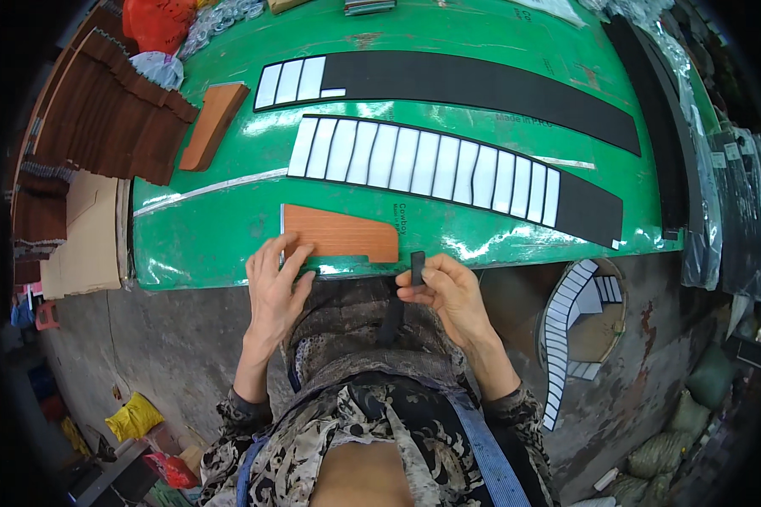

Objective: Applying white adhesive labels to small brown wooden blocks on a workbench in a factory setting.

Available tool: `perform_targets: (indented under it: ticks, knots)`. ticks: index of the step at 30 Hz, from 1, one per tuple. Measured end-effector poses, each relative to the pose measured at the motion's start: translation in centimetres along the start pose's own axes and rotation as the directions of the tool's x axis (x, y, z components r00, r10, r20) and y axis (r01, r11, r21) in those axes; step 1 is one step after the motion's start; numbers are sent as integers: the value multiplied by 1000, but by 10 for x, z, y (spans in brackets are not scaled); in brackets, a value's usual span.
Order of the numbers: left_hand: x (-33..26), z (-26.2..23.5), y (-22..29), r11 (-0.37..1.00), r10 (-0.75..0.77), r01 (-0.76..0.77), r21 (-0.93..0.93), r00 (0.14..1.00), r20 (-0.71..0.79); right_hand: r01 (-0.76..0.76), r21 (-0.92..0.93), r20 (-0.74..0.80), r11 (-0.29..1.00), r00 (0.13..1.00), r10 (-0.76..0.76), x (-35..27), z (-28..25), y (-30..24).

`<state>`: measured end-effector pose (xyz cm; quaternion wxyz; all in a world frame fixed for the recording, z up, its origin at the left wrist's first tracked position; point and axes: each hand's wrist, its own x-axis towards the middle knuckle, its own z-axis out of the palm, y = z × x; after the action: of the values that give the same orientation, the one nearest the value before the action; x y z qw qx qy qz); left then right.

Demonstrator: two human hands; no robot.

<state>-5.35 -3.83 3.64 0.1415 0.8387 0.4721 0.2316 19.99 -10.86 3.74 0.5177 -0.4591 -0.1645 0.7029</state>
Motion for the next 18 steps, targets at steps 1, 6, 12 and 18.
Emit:
perform_targets:
  ticks: [1,6,12,18]
  knots:
    - [3,1,-1,999,14,-15,45,999,39,5,1,-6,1000,1000,-5,3,-1,1]
    - [10,4,-19,997,76,-76,32,997,-11,-11,224,94,974,996,-11,10,-5,3]
    - [29,-17,-28,951,305,-309,-5,940,-153,145,210,-72,967,989,-133,21,-8,-2]
    - [42,-18,-17,984,176,-178,-9,977,-123,208,98,2,973,978,-209,35,3,3]
